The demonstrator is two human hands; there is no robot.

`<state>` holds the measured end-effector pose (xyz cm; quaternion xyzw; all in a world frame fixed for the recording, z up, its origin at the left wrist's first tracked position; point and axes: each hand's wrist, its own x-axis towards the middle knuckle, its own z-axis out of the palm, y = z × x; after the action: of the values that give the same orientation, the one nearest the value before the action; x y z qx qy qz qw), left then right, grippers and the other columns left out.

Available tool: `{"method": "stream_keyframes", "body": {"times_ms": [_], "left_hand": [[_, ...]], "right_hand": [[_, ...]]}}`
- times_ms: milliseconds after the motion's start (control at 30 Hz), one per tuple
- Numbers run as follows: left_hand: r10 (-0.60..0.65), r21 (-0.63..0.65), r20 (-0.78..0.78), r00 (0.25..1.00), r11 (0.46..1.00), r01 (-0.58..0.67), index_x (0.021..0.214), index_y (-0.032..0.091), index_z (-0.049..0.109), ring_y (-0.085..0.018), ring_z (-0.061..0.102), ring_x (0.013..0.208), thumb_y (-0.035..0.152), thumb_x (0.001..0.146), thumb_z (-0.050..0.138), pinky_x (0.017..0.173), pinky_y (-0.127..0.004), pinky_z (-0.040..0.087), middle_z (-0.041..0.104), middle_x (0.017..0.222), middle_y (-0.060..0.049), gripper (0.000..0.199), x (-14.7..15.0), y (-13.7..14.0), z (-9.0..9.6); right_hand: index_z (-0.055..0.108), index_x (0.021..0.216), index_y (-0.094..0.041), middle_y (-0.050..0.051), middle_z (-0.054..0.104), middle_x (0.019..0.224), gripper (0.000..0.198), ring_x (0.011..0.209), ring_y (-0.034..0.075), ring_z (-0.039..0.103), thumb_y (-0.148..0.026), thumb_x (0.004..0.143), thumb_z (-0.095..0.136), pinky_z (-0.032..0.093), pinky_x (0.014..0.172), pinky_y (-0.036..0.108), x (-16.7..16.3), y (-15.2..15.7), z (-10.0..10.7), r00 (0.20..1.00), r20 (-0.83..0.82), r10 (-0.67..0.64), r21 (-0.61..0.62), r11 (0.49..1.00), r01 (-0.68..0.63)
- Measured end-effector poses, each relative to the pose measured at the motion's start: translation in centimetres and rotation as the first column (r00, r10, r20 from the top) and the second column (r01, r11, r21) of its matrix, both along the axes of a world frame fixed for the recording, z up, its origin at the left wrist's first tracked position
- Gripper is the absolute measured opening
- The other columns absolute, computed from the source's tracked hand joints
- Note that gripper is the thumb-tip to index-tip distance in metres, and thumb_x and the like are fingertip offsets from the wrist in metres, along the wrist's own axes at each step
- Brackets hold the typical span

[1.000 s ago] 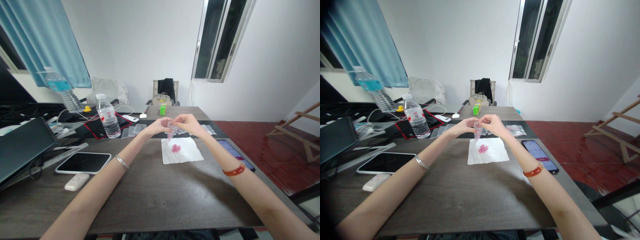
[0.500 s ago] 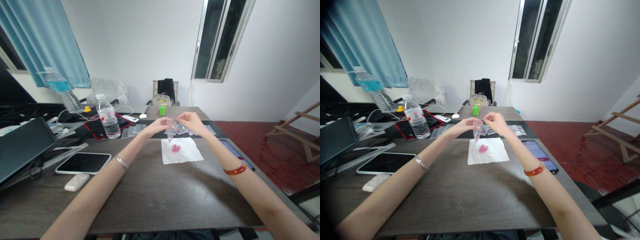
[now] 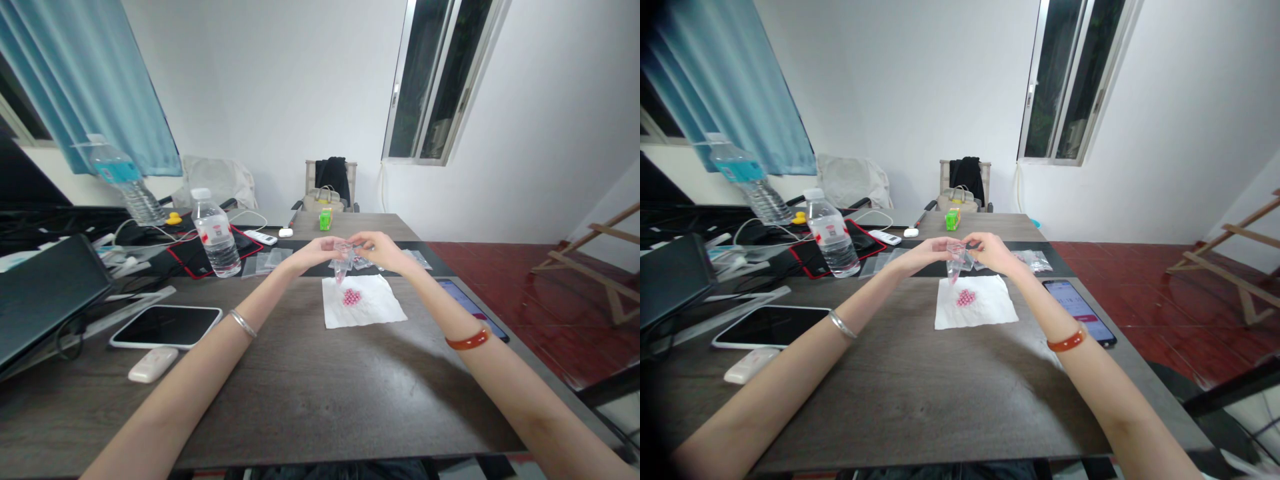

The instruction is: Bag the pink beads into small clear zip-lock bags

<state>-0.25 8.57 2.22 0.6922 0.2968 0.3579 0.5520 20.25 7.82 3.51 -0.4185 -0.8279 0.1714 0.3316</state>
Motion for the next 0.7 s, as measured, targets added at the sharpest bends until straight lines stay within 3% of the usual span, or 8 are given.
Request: {"method": "stream_keyframes", "body": {"times_ms": [400, 567, 700], "left_hand": [[-0.041, 0.001, -0.005, 0.999, 0.999, 0.041, 0.105, 0.015, 0.065, -0.018, 0.063, 0.093, 0.016, 0.063, 0.074, 0.094, -0.036, 0.040, 0.071, 0.099, -0.006, 0.043, -0.09, -0.17, 0.19], [-0.038, 0.006, -0.010, 0.999, 0.999, 0.039, 0.106, 0.014, 0.064, -0.018, 0.063, 0.093, 0.015, 0.063, 0.074, 0.093, -0.036, 0.040, 0.070, 0.100, -0.006, 0.044, -0.12, -0.36, 0.38], [-0.002, -0.018, 0.008, 1.000, 1.000, 0.002, 0.103, 0.014, 0.064, -0.018, 0.062, 0.095, 0.013, 0.059, 0.076, 0.095, -0.038, 0.039, 0.069, 0.103, -0.007, 0.046, -0.11, -0.46, 0.50]], "right_hand": [[0.071, 0.092, -0.015, 0.004, 0.071, 0.087, 0.023, 0.068, 0.013, 0.059, -0.010, 0.075, 0.057, 0.046, 0.065, 0.025, -0.27, -0.40, 0.48, 1.000, 0.002, 0.004, 0.007, 1.000, -0.004], [0.071, 0.081, -0.014, 0.003, 0.069, 0.075, 0.013, 0.065, 0.012, 0.058, -0.014, 0.074, 0.060, 0.043, 0.062, 0.024, 0.06, -0.24, 0.41, 0.998, 0.025, -0.063, 0.039, 0.997, 0.062], [0.069, 0.071, -0.013, 0.002, 0.068, 0.069, 0.009, 0.063, 0.012, 0.058, -0.009, 0.067, 0.062, 0.041, 0.059, 0.023, 0.44, 0.15, -0.25, 0.993, 0.117, -0.018, -0.078, 0.997, 0.027]]}}
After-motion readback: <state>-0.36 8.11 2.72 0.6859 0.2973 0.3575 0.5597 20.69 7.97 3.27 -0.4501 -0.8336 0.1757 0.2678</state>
